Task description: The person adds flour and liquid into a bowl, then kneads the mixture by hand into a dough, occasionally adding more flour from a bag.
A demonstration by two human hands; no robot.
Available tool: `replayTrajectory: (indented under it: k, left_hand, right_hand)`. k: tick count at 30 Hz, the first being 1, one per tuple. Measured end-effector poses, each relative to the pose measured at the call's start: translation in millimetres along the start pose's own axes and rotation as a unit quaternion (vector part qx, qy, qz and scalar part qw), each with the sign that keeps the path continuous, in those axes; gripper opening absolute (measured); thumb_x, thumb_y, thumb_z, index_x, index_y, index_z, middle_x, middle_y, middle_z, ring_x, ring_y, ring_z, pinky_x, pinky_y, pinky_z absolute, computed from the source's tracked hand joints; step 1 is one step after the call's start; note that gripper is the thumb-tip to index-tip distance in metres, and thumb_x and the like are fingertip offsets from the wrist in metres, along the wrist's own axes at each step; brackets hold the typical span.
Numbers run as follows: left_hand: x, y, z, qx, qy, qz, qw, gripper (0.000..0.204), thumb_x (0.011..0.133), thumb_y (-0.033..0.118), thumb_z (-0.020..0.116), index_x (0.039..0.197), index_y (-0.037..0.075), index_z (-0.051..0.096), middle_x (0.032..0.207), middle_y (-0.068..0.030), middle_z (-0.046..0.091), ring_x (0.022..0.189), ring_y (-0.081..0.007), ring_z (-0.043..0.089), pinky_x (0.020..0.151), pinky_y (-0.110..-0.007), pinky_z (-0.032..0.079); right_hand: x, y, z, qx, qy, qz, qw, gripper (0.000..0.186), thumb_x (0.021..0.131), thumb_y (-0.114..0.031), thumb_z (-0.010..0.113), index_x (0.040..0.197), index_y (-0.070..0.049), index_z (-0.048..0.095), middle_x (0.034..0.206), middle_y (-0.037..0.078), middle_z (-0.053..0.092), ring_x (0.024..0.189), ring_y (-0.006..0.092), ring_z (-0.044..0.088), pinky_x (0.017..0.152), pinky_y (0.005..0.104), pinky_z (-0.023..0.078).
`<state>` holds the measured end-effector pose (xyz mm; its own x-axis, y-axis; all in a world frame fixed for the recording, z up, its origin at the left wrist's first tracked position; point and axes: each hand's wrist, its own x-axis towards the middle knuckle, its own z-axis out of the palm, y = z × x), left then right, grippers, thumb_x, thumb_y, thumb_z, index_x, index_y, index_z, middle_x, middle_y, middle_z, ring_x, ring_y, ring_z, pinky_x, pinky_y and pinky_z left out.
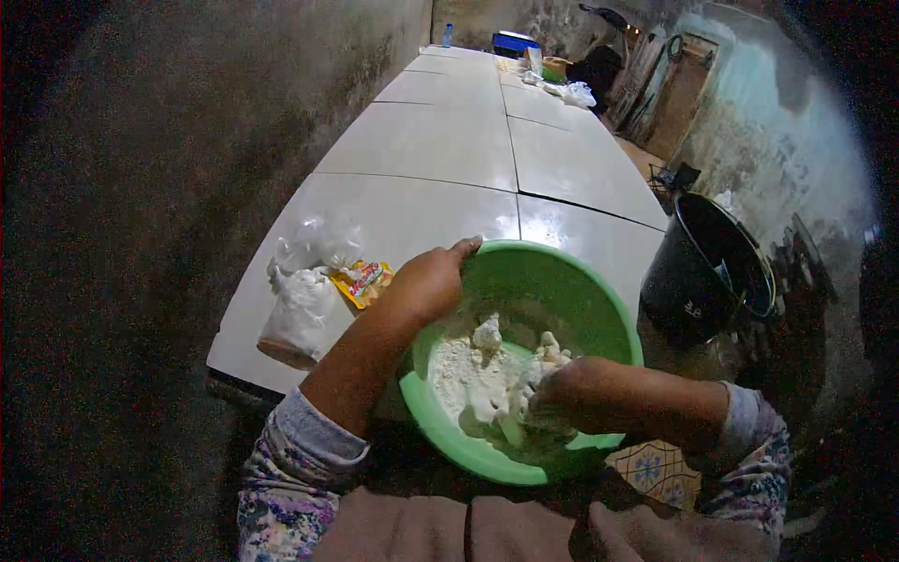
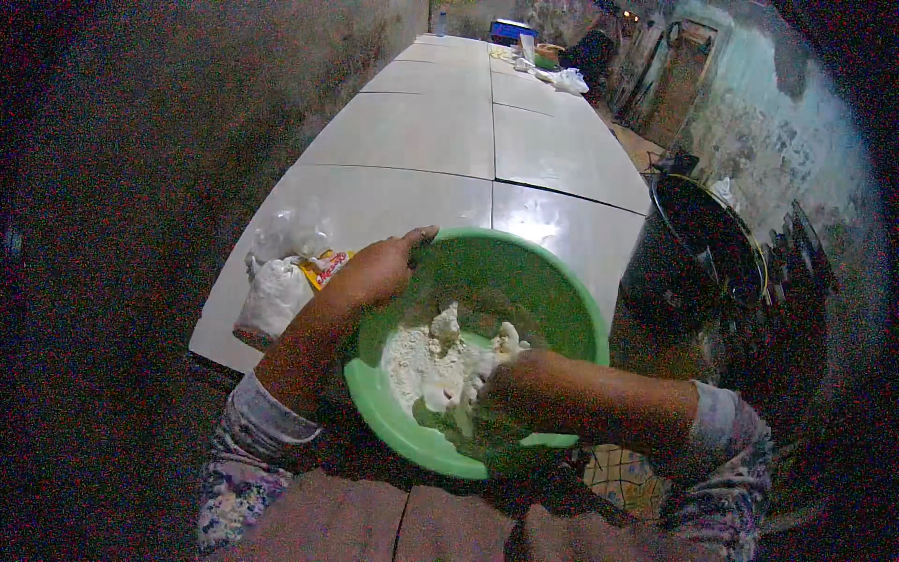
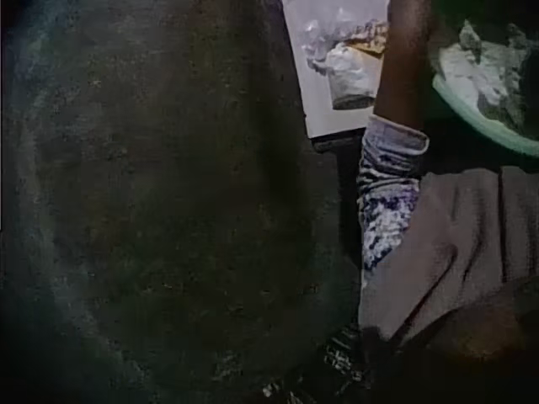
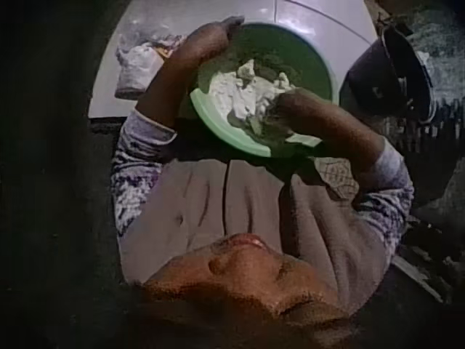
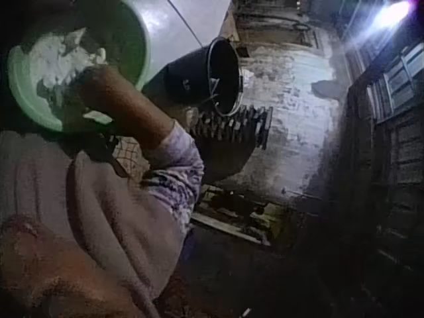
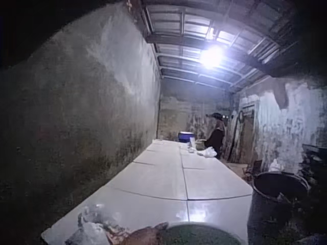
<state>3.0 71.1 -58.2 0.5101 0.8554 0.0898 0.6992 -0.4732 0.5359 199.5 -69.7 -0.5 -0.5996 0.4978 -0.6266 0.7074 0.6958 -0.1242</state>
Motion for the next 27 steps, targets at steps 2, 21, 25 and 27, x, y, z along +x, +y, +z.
replayTrajectory:
  k: [2, 21, 25, 27]
  left_hand:
    - [4, -5, 2, -0.005, -0.012, 0.007, 1.000, 0.067, 0.075, 0.018, 0.066, 0.137, 0.013, 0.041, 0.105, -0.0233, 0.063, 0.095, -0.0370, 0.063, 0.084, -0.044, 0.049]
    - [2, -3, -1, 0.003, -0.002, 0.014, 1.000, 0.056, 0.081, 0.005, 0.048, 0.135, 0.020, 0.044, 0.101, -0.0218, 0.063, 0.091, -0.0365, 0.063, 0.079, -0.045, 0.049]
    - [3, 4, -7, -0.024, -0.045, -0.027, 0.998, 0.065, 0.074, 0.010, 0.062, 0.136, 0.017, 0.043, 0.104, -0.0233, 0.063, 0.096, -0.0374, 0.062, 0.085, -0.043, 0.049]
    - [4, 2, -2, -0.020, -0.036, -0.025, 0.999, 0.066, 0.073, 0.009, 0.062, 0.136, 0.017, 0.043, 0.104, -0.0232, 0.063, 0.095, -0.0372, 0.063, 0.084, -0.043, 0.049]
  right_hand:
    - [14, 8, 16, -0.099, 0.102, -0.047, 0.989, 0.018, 0.076, -0.005, 0.058, 0.094, -0.003, 0.060, 0.082, 0.016, 0.064, 0.076, 0.0320, 0.066, 0.067, 0.0419, 0.053]
    - [107, 59, 8, 0.359, 0.248, 0.174, 0.883, 0.043, 0.079, -0.026, 0.064, 0.117, -0.007, 0.056, 0.094, 0.021, 0.063, 0.093, 0.0352, 0.062, 0.082, 0.0428, 0.049]
    - [57, 91, 8, 0.168, 0.280, -0.070, 0.943, 0.052, 0.084, -0.030, 0.062, 0.128, -0.005, 0.049, 0.104, 0.022, 0.058, 0.102, 0.0348, 0.057, 0.091, 0.0426, 0.044]
    - [17, 83, -9, 0.140, 0.249, -0.040, 0.957, 0.050, 0.086, -0.031, 0.060, 0.127, -0.005, 0.049, 0.110, 0.022, 0.057, 0.103, 0.0342, 0.057, 0.091, 0.0425, 0.044]
